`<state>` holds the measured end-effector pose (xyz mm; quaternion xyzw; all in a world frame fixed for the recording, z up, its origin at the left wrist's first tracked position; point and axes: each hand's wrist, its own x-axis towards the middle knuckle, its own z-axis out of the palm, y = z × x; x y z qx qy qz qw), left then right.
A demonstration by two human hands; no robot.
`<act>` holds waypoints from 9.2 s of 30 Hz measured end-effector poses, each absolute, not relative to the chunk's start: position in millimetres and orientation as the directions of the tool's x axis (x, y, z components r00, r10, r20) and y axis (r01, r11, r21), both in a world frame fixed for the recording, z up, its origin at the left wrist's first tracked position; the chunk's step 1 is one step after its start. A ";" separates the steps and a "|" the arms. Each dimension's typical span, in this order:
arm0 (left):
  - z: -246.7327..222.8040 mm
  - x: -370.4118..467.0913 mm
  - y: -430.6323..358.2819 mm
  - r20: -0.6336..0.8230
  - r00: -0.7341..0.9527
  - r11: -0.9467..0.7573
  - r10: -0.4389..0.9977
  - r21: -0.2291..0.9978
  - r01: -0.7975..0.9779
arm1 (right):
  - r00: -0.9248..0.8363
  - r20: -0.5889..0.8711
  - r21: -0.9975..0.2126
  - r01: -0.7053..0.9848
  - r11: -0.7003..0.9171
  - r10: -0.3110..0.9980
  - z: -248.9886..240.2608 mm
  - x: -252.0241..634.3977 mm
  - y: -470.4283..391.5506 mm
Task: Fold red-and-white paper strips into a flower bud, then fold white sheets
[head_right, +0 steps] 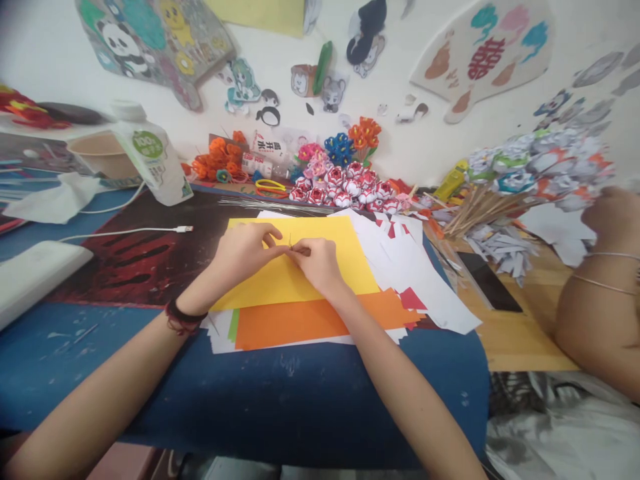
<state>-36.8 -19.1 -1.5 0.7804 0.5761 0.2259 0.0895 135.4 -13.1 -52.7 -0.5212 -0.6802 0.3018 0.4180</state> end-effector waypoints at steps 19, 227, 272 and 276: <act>-16.0 -22.7 -16.6 0.339 0.333 -0.459 0.880 0.423 0.781 | -0.107 0.282 -0.770 0.567 0.292 0.953 -46.7 137.8 -13.7; 4.2 -38.9 -12.4 0.301 0.253 -0.321 0.920 0.946 0.044 | -0.329 0.084 -0.952 -0.305 -0.022 0.941 -25.6 163.8 -14.5; 5.0 -31.1 -20.8 0.271 0.272 -0.270 0.923 0.962 -0.043 | -0.383 0.085 -0.905 -0.416 -0.090 0.920 -35.1 158.5 -11.6; 4.6 -30.7 -20.6 0.268 0.250 -0.268 0.930 0.963 -0.034 | -0.378 0.090 -0.902 -0.423 -0.086 0.921 -34.5 159.3 -11.8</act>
